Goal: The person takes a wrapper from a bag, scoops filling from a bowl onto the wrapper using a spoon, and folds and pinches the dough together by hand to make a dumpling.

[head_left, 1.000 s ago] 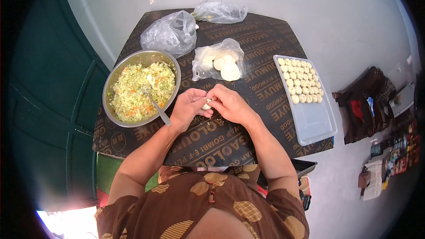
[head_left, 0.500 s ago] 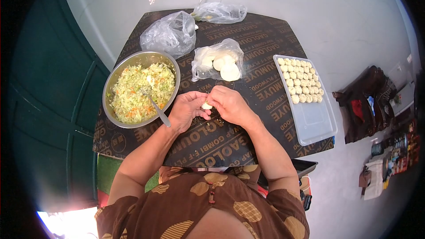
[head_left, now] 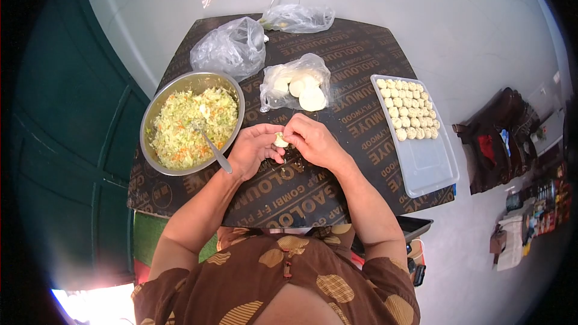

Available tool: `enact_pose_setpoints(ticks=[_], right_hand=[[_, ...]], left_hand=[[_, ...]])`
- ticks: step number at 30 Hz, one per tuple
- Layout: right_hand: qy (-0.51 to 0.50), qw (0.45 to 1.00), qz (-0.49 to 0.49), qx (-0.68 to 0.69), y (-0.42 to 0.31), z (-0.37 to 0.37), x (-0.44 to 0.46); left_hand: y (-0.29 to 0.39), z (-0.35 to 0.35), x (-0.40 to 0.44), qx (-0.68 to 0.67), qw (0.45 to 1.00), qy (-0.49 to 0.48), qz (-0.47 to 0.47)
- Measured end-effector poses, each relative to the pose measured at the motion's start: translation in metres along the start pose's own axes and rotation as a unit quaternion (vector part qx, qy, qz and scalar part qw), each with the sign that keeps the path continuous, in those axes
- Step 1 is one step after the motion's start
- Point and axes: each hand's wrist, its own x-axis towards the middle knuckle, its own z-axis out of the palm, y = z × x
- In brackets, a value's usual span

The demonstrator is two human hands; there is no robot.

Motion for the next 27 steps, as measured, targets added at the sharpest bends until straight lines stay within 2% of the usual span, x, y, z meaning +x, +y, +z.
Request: enact_pose_setpoints(ticks=[6, 12, 14, 15, 17, 21, 23, 27], right_hand=[[0.030, 0.999, -0.004, -0.013, 0.000, -0.002, 0.001], [-0.003, 0.996, -0.089, -0.020, 0.000, -0.002, 0.003], [0.003, 0.998, 0.027, 0.057, -0.003, 0.000, 0.000], [0.004, 0.998, 0.027, 0.057, -0.006, -0.001, -0.001], [0.007, 0.988, 0.124, 0.095, -0.011, -0.002, 0.000], [0.014, 0.994, 0.100, 0.044, -0.008, -0.002, 0.000], [0.023, 0.999, 0.034, 0.013, -0.004, -0.001, 0.000], [0.032, 0.999, -0.006, -0.015, 0.000, -0.001, 0.001]], left_hand=[[-0.004, 0.003, 0.002, -0.046, 0.999, 0.012, 0.007], [-0.001, -0.001, 0.002, -0.029, 0.999, -0.018, -0.014], [0.001, 0.002, 0.001, -0.019, 1.000, -0.007, -0.014], [0.001, 0.003, 0.001, -0.009, 1.000, 0.004, -0.013], [0.001, 0.003, 0.002, -0.005, 1.000, 0.001, -0.007], [0.001, 0.003, 0.001, 0.003, 1.000, -0.001, 0.009], [-0.001, 0.001, 0.002, 0.002, 1.000, -0.002, 0.012], [0.000, 0.004, 0.001, -0.001, 1.000, 0.009, 0.023]])
